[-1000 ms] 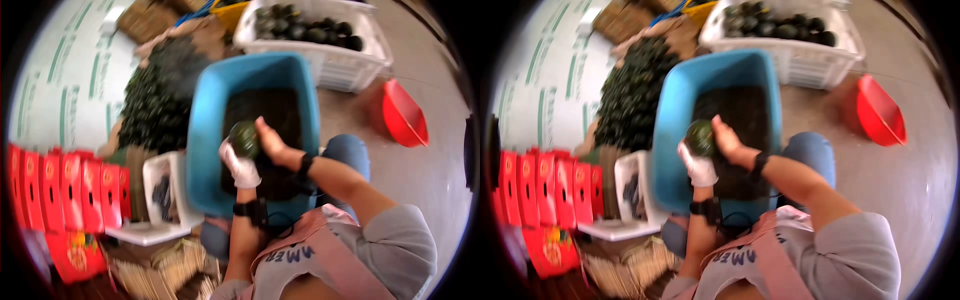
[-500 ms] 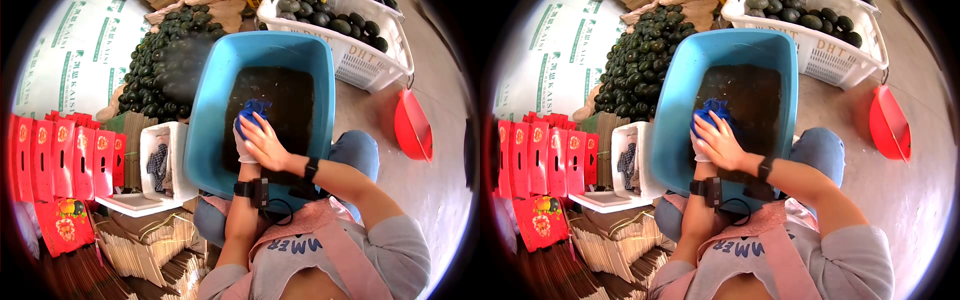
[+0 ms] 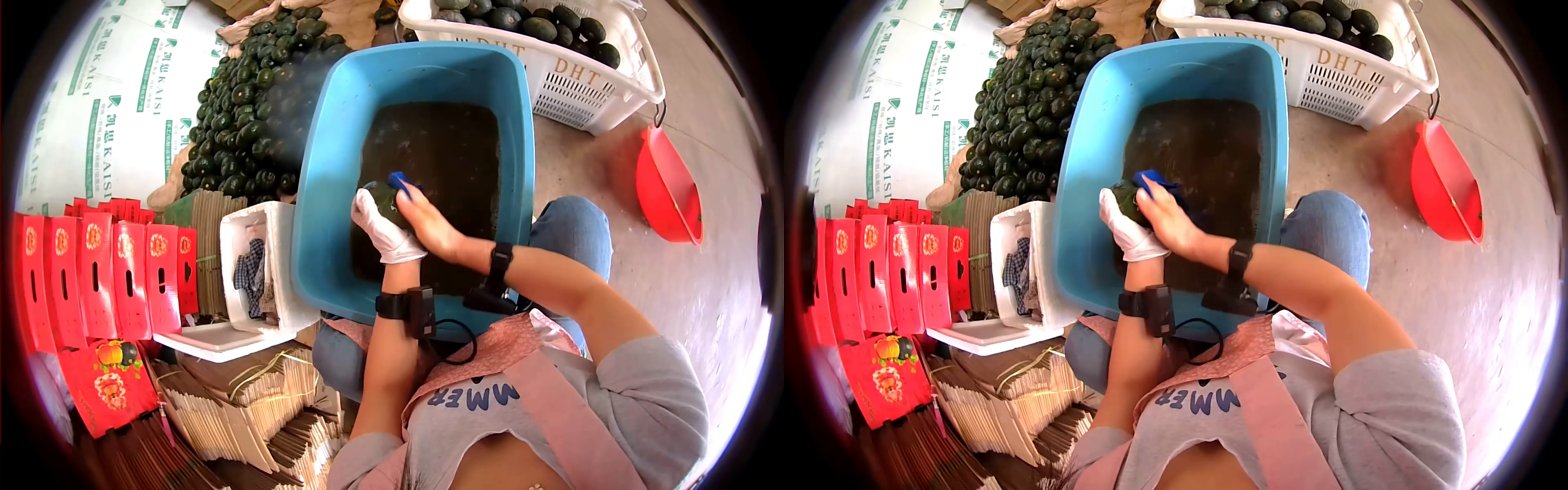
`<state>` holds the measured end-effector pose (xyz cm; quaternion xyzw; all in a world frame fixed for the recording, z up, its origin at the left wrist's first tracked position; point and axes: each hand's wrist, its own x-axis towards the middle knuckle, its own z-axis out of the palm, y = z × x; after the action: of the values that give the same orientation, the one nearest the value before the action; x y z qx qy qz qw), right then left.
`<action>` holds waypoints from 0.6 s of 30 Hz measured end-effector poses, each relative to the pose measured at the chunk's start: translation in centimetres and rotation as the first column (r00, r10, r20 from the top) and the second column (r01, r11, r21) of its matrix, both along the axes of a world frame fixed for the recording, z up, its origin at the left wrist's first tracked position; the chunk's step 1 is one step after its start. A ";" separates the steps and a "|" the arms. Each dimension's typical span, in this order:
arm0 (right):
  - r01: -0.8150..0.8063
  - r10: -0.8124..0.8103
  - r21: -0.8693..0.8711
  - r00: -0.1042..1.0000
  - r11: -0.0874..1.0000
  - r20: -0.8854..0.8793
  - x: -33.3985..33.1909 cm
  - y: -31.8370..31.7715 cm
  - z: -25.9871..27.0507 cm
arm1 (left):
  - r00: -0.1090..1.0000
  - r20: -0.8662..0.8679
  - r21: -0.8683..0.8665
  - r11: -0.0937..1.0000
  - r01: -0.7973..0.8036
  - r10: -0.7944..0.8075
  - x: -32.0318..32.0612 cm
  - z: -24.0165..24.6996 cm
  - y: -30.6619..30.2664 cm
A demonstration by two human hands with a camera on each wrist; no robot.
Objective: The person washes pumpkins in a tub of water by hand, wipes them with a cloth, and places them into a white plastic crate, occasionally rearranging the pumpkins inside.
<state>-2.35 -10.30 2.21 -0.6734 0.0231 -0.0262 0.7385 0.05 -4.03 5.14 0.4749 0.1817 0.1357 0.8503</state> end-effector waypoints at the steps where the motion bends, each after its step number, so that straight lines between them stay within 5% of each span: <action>1: 0.031 -0.031 -0.001 0.998 1.000 -0.054 -0.9 0.6 0.3 | 0.998 -0.050 0.112 0.993 -0.030 0.036 -0.1 -0.4 -0.3; 2: 0.027 -0.028 -0.004 0.999 1.000 -0.047 -0.6 0.1 0.8 | 0.992 -0.101 0.222 0.974 -0.054 0.078 -0.3 -0.9 -0.6; 4: 0.035 0.050 0.401 0.979 0.916 -0.199 0.1 -1.4 1.7 | 0.999 0.046 0.389 0.921 -0.035 0.018 -0.6 -2.0 -0.2; 5: 0.124 0.047 0.580 0.961 0.805 -0.271 0.8 -2.2 2.4 | 0.961 -0.064 0.039 0.962 0.270 -0.267 -1.5 0.5 0.8; 6: 0.176 0.146 0.687 0.912 0.705 -0.384 2.1 -3.1 0.6 | 0.928 -0.231 0.016 0.953 0.303 -0.292 -2.2 2.9 1.4; 8: 0.343 0.183 0.642 0.772 0.686 -0.608 1.6 -5.0 7.3 | 0.899 -0.245 -0.123 0.931 0.343 -0.364 -0.8 0.0 4.0; 10: 0.308 0.168 0.587 0.769 0.749 -0.617 2.5 -4.5 3.4 | 0.860 -0.032 -0.247 0.838 0.487 -0.510 0.1 -2.1 3.7; 12: 0.312 -0.055 0.286 0.757 0.906 -0.652 3.2 -3.5 1.1 | 0.856 0.074 -0.354 0.789 0.502 -0.511 -0.9 -1.3 2.3; 16: 0.182 -0.192 -0.074 0.803 0.980 -0.564 2.8 -3.9 1.6 | 0.872 0.096 -0.469 0.751 0.465 -0.480 -0.9 -1.2 1.5; 18: 0.095 -0.137 -0.105 0.829 0.990 -0.543 1.8 -3.8 4.0 | 0.906 0.072 -0.490 0.777 0.396 -0.417 -0.1 -2.2 1.6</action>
<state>-0.53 -14.11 6.20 -0.6767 0.2732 0.1222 0.6727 0.00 -2.41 2.98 0.2723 0.1209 -0.1116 0.9480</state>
